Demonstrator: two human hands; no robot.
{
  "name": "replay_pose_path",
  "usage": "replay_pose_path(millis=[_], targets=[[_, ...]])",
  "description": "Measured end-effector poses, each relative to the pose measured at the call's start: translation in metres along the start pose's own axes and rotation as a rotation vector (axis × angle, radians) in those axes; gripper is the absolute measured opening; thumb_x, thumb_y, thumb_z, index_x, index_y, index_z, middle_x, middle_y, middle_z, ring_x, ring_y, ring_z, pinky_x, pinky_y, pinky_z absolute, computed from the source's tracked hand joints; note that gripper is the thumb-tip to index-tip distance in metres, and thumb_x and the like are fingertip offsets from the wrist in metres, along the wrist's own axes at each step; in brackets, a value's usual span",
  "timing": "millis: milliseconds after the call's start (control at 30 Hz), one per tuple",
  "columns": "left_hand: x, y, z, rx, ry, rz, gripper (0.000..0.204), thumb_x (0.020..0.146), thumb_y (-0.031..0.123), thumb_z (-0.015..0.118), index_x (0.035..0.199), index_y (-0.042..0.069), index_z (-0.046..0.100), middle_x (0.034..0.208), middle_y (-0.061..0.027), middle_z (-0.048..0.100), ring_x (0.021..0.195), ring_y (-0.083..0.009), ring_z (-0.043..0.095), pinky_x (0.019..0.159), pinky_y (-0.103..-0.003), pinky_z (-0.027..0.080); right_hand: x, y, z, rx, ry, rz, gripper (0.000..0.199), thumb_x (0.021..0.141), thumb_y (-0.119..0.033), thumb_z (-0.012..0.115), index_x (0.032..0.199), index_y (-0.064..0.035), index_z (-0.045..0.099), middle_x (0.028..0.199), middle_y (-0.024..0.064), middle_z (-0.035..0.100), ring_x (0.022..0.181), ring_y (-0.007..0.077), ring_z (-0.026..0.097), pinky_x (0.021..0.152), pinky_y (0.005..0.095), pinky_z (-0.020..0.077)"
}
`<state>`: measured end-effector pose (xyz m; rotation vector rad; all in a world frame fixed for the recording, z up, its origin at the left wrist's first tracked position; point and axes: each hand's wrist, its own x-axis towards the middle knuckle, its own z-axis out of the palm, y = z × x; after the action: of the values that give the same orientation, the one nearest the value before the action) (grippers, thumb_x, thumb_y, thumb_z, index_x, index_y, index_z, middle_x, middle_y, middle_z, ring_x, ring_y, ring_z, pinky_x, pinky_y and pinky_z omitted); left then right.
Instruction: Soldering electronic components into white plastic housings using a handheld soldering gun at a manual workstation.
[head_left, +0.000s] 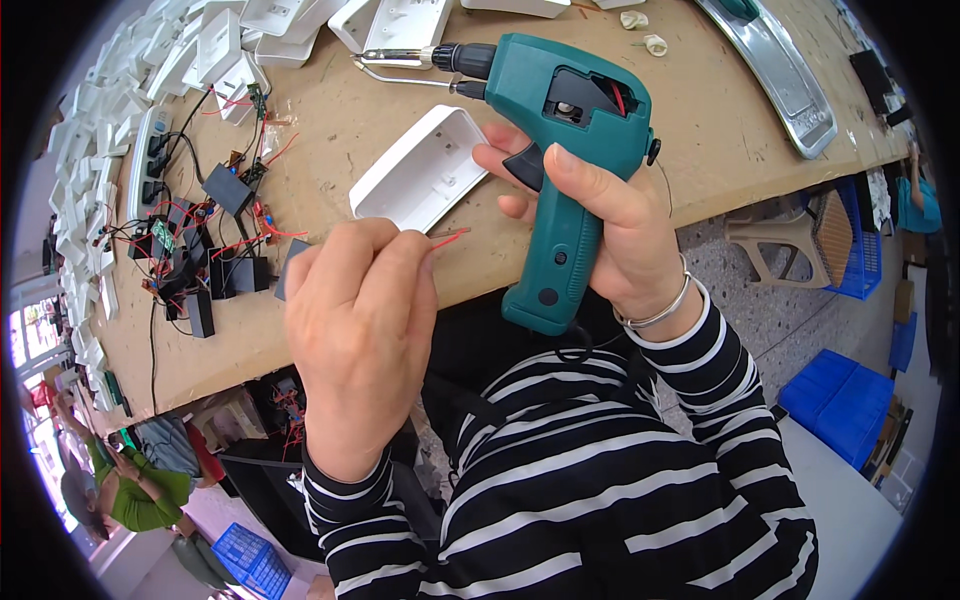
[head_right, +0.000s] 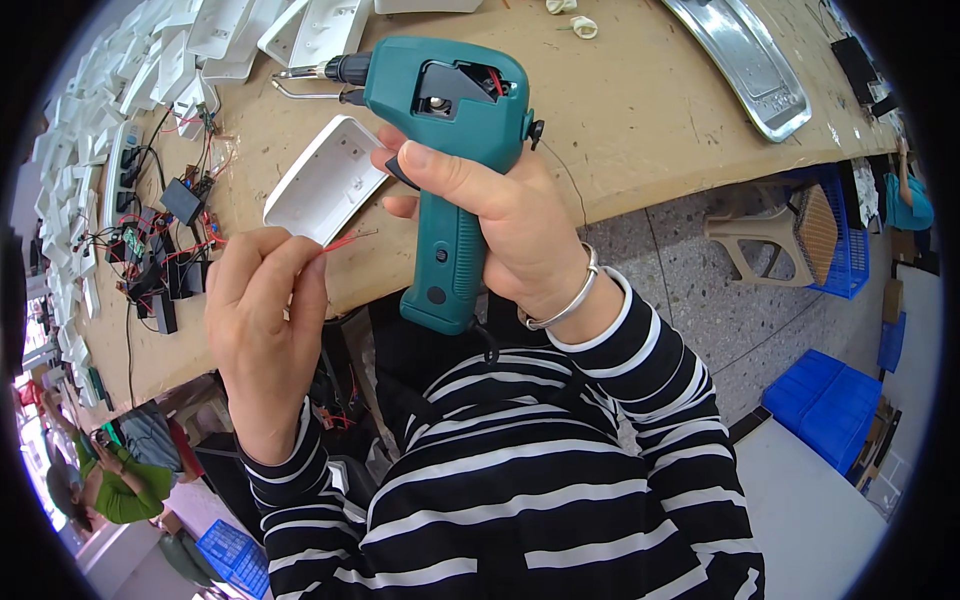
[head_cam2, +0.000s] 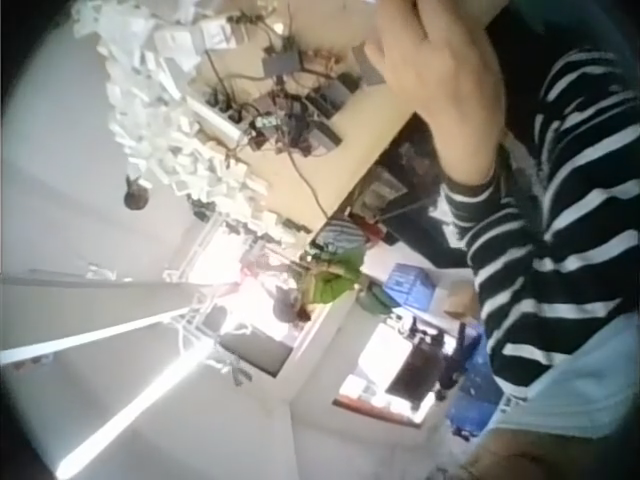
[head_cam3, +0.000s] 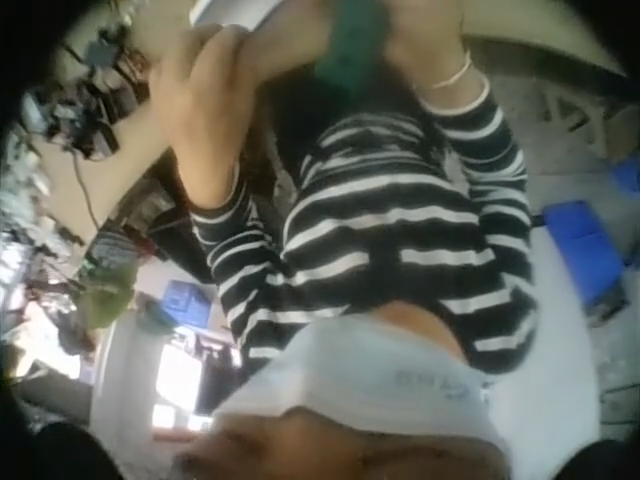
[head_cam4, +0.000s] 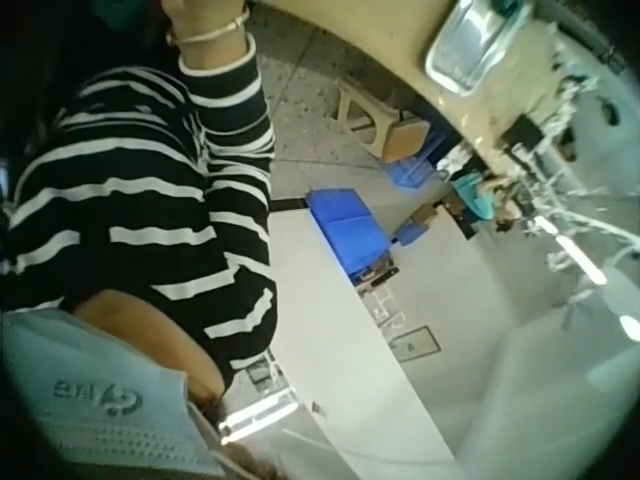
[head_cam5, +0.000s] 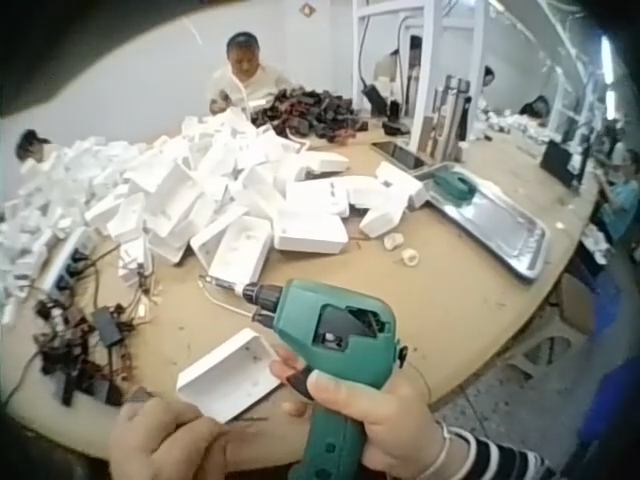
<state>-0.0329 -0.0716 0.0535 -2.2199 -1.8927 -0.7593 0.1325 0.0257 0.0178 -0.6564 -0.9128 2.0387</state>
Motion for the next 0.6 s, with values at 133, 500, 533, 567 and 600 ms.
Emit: replay_pose_path(millis=[133, 500, 533, 567, 600], targets=[[0.0, 0.006, 0.005, -0.159, 0.04, -0.14, 0.018, 0.073, -0.004, 0.065, 0.088, 0.001, 0.057, 0.085, -0.0118, 0.053, 0.071, -0.0276, 0.055, 0.061, -0.036, 0.045, 0.0, -0.001, 0.0, -0.014, 0.019, -0.001, 0.044, 0.09, -0.017, 0.056, 0.129, -0.0005, 0.043, 0.122, 0.0191, 0.053, 0.114, 0.0299, 0.053, 0.081, 0.0316, 0.0519], [-0.01, 0.011, 0.045, -0.277, 0.278, -0.187, 0.019, 0.074, -0.004, 0.066, 0.091, 0.0, 0.06, 0.085, -0.0117, 0.055, 0.066, -0.0244, 0.056, 0.056, -0.032, 0.046, -0.015, 0.004, 0.006, 0.028, 0.063, -0.001, 0.045, 0.09, -0.019, 0.055, 0.13, -0.0026, 0.041, 0.125, 0.0156, 0.052, 0.117, 0.0282, 0.051, 0.084, 0.0337, 0.0496], [-0.01, 0.012, 0.046, -0.25, 0.287, -0.247, 0.018, 0.071, -0.002, 0.069, 0.087, 0.002, 0.063, 0.086, -0.0105, 0.055, 0.072, -0.0238, 0.055, 0.06, -0.032, 0.044, -0.017, 0.005, 0.006, 0.037, 0.073, -0.004, 0.046, 0.09, -0.019, 0.055, 0.131, -0.0028, 0.04, 0.125, 0.0154, 0.051, 0.117, 0.0278, 0.05, 0.084, 0.0338, 0.0495], [-0.008, 0.013, 0.045, -0.253, 0.284, -0.246, 0.018, 0.071, -0.002, 0.069, 0.087, 0.002, 0.063, 0.086, -0.0105, 0.055, 0.072, -0.0238, 0.055, 0.06, -0.032, 0.044, -0.019, 0.005, 0.006, 0.036, 0.077, -0.004, 0.046, 0.09, -0.019, 0.055, 0.131, -0.0028, 0.04, 0.125, 0.0154, 0.051, 0.117, 0.0278, 0.05, 0.084, 0.0338, 0.0495], [-0.004, 0.014, 0.042, -0.129, 0.292, -0.252, 0.018, 0.068, -0.001, 0.07, 0.085, 0.003, 0.064, 0.086, -0.01, 0.055, 0.077, -0.0244, 0.055, 0.066, -0.032, 0.043, -0.02, 0.007, 0.007, 0.035, 0.07, -0.02, 0.047, 0.091, -0.019, 0.055, 0.132, -0.0028, 0.039, 0.126, 0.0155, 0.051, 0.117, 0.0278, 0.05, 0.084, 0.0339, 0.0495]])
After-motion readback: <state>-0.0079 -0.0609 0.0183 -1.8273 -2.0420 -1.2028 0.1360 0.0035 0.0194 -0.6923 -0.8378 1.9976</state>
